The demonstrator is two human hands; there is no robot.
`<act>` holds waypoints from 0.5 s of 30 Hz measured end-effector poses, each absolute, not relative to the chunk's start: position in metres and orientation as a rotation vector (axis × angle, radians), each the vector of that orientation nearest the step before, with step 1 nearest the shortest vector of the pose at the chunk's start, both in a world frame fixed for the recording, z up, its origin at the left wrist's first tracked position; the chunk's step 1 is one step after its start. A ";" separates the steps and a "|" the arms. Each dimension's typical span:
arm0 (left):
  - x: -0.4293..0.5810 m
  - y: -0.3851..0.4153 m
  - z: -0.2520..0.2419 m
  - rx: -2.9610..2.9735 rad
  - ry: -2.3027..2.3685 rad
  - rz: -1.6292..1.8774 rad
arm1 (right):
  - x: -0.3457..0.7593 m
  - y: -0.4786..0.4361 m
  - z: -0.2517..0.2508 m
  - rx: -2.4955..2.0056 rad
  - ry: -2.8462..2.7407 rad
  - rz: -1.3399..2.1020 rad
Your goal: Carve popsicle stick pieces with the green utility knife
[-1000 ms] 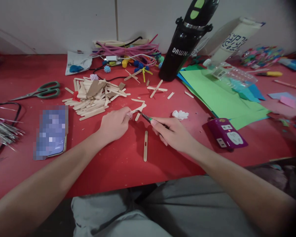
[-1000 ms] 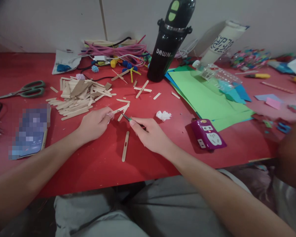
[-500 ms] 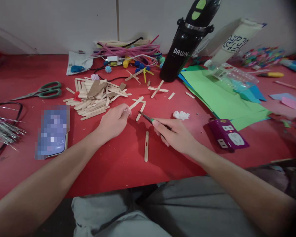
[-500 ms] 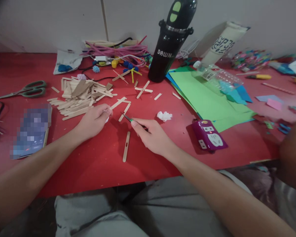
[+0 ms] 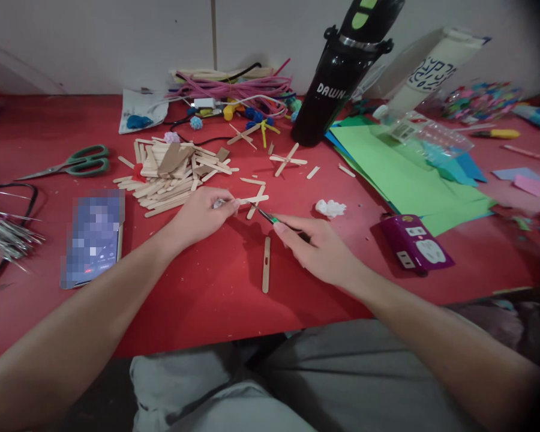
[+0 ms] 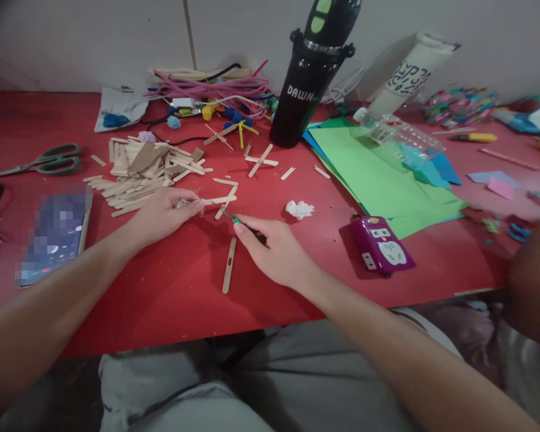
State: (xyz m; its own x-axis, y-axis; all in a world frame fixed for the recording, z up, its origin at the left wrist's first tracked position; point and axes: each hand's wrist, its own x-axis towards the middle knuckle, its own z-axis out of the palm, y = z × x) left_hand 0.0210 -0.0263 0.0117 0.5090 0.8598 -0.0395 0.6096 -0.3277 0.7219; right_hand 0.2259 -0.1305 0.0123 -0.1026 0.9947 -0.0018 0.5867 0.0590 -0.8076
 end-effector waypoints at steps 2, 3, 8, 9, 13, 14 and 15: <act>0.020 -0.026 0.013 2.053 1.196 0.446 | 0.223 -0.132 0.011 -1.574 -1.797 0.835; 0.020 -0.026 0.014 2.063 1.193 0.437 | 0.222 -0.133 0.011 -1.566 -1.825 0.816; 0.017 -0.025 0.016 2.180 1.168 0.371 | 0.218 -0.138 0.008 -1.572 -1.941 0.705; 0.016 -0.024 0.017 2.189 1.157 0.359 | 0.217 -0.139 0.007 -1.586 -1.958 0.678; 0.013 -0.023 0.019 2.208 1.100 0.320 | 0.216 -0.142 0.004 -1.626 -1.999 0.615; 0.013 -0.023 0.020 2.214 1.085 0.312 | 0.216 -0.142 0.003 -1.624 -2.003 0.609; 0.012 -0.023 0.020 2.219 1.073 0.305 | 0.216 -0.142 0.003 -1.620 -2.005 0.606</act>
State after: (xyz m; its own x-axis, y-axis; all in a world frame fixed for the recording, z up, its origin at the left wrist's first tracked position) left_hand 0.0124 -0.0225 0.0199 0.6389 0.7663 -0.0678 0.6162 -0.4569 0.6415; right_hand 0.2159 -0.1416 0.0031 -0.1768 0.9797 0.0950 0.7628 0.1974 -0.6157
